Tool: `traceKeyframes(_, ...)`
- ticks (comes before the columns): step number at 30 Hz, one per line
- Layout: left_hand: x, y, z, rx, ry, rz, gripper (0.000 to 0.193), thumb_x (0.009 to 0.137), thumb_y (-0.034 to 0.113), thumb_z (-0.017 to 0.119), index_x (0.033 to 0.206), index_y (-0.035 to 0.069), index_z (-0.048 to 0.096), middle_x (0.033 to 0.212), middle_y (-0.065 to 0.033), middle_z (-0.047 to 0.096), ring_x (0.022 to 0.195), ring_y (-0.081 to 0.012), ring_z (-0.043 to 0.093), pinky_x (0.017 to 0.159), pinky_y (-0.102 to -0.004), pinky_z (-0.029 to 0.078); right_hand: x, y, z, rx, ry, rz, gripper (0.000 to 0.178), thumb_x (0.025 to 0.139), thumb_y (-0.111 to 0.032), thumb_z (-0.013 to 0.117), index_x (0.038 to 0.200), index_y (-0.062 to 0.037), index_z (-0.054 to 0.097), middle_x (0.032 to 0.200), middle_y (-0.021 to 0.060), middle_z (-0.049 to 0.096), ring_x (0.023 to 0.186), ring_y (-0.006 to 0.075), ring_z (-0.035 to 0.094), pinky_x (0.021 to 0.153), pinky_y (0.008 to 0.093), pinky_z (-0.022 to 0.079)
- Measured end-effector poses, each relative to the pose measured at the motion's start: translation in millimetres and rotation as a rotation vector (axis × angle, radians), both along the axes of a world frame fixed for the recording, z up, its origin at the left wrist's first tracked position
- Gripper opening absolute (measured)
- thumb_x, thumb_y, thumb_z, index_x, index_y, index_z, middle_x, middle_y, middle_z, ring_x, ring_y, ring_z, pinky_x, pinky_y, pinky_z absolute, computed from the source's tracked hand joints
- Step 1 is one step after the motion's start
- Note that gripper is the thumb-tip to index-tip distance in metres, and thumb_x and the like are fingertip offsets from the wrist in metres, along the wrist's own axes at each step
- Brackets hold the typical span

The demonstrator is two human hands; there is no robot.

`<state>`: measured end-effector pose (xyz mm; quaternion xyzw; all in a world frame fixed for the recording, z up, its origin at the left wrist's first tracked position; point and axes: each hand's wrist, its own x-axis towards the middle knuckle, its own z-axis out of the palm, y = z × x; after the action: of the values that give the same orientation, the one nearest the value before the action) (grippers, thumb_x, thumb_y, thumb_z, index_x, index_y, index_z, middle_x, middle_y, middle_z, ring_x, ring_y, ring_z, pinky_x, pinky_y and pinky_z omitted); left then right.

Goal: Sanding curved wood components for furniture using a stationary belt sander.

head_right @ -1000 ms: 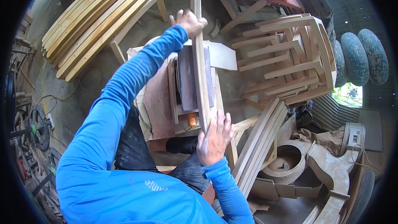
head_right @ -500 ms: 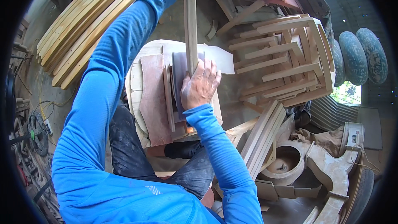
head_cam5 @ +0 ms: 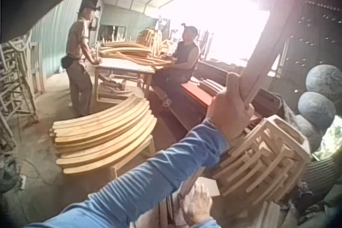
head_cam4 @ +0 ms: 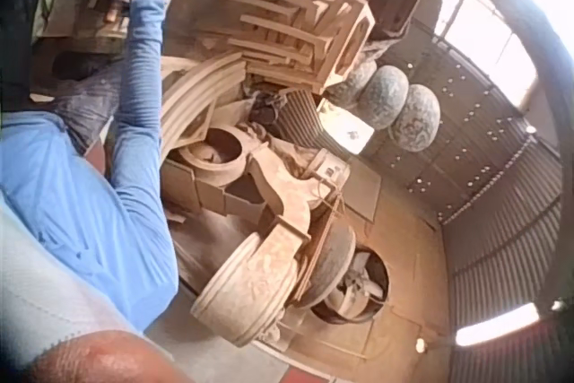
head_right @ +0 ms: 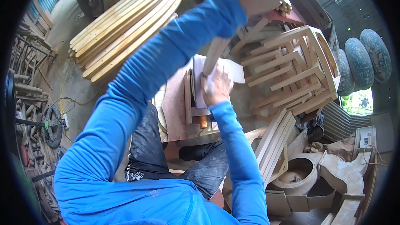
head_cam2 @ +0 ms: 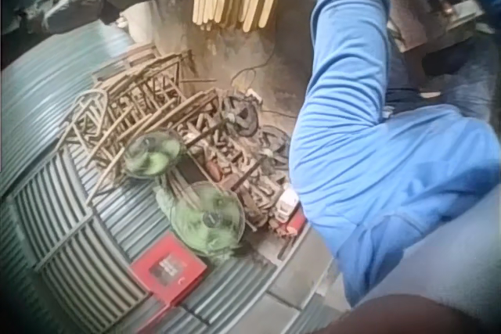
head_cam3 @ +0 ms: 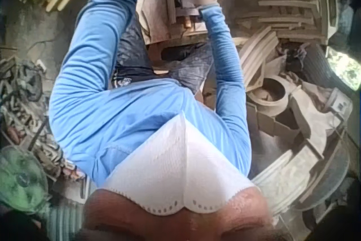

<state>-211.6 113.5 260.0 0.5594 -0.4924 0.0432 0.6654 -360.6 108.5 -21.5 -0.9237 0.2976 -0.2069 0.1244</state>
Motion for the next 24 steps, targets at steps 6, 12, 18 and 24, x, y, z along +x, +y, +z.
traceKeyframes(6,-82.1,20.8,-26.4,-0.349,-0.32,0.103,0.041,0.08,0.014,0.072,0.113,0.006,0.05,0.089,-0.0207,0.066,0.08,-0.0441,0.069,0.067,-0.0512,0.056,-150.0,95.4,153.2,-0.21,-0.303,0.244,0.056,0.082,-0.001,0.076,0.136,-0.0036,0.059,0.151,0.0256,0.046,0.135,0.0413,0.05,0.105,0.0472,0.051)
traceKeyframes(12,-147.5,38.5,-34.7,-0.34,-0.371,-0.019,0.042,0.078,0.012,0.076,0.111,0.008,0.051,0.093,-0.0172,0.065,0.083,-0.0409,0.069,0.07,-0.0502,0.056,-299.2,156.8,269.9,-0.717,-0.732,0.084,0.035,0.088,-0.017,0.076,0.118,-0.0079,0.062,0.133,0.023,0.06,0.116,0.0331,0.064,0.096,0.0458,0.054)
traceKeyframes(18,-203.9,35.0,-62.1,-0.282,-0.495,-0.096,0.041,0.078,0.01,0.075,0.111,0.01,0.051,0.094,-0.0137,0.06,0.085,-0.0363,0.067,0.072,-0.0478,0.056,-352.7,203.2,326.3,-1.261,-0.684,0.112,0.037,0.092,-0.02,0.077,0.127,-0.0121,0.066,0.135,0.0205,0.063,0.123,0.0311,0.061,0.097,0.0427,0.054)
traceKeyframes(24,-240.5,42.4,-126.3,-0.206,-0.485,-0.156,0.047,0.073,0.013,0.082,0.11,0.011,0.053,0.092,-0.012,0.06,0.083,-0.033,0.066,0.073,-0.0466,0.056,-408.6,217.0,345.0,-1.361,0.119,-0.508,0.052,0.088,-0.064,0.073,0.126,-0.0293,0.072,0.145,0.01,0.059,0.133,0.0351,0.053,0.121,0.0561,0.025)
